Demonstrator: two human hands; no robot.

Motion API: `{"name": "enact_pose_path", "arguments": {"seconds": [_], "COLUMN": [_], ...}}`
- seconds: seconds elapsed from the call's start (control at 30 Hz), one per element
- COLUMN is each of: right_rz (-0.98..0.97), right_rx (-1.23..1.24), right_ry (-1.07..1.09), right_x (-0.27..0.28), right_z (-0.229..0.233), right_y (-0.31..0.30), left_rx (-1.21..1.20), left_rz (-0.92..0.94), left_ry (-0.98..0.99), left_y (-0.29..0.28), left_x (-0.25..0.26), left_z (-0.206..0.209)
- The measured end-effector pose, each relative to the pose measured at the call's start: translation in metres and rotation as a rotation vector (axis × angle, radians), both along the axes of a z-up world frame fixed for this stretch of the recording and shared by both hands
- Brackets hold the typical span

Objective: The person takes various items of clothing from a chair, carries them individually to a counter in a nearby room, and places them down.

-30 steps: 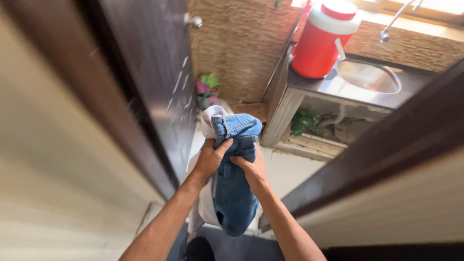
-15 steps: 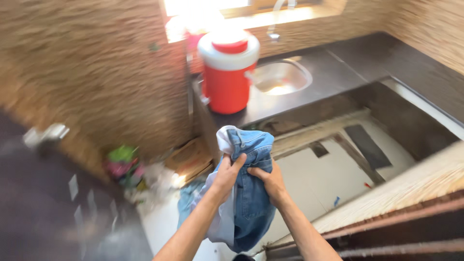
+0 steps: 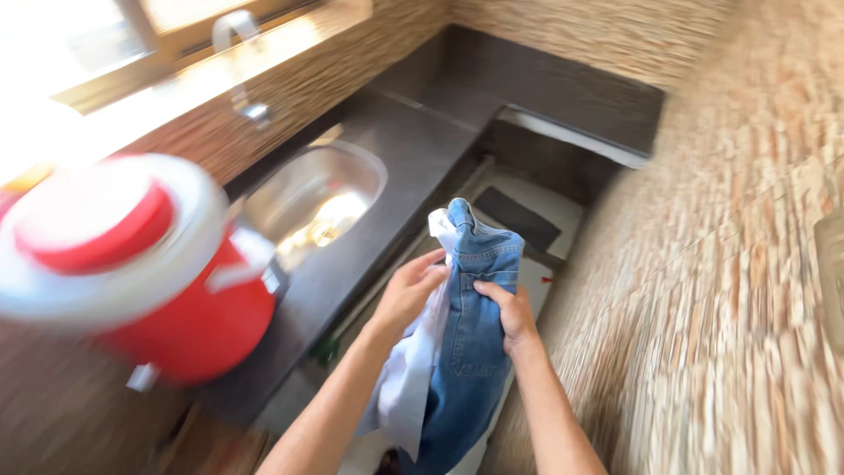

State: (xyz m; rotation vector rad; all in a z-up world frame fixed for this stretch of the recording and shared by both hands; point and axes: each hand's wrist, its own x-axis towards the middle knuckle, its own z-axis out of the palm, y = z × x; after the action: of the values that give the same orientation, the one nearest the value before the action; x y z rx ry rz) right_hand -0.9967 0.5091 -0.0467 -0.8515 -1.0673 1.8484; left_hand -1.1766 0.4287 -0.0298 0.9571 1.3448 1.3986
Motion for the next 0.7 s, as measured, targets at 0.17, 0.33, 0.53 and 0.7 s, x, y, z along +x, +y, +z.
{"name": "enact_pose_path", "arguments": {"seconds": [0.17,0.33,0.53,0.7], "right_rz": [-0.219,-0.332,-0.396,-0.548], "right_rx": [0.008,-0.030,-0.015,-0.108], "right_ry": [-0.075,-0.055,-0.079,-0.084], "right_x": [0.009,0.030,0.055,0.084], "right_z": [-0.008,-0.008,-0.025,-0.016], "right_y": [0.108,0.220,0.396,0.536], "left_rx": [-0.114,0.007,-0.201,0.017], "left_rz": [-0.155,-0.352,-0.364,-0.389], "left_ry": [0.052,0.024,0.656,0.606], "left_y": [0.127,0.253,0.444,0.586], "left_x": [0.021,0.040,0.056,0.075], "left_z": [0.002,-0.004,-0.020,-0.032]}}
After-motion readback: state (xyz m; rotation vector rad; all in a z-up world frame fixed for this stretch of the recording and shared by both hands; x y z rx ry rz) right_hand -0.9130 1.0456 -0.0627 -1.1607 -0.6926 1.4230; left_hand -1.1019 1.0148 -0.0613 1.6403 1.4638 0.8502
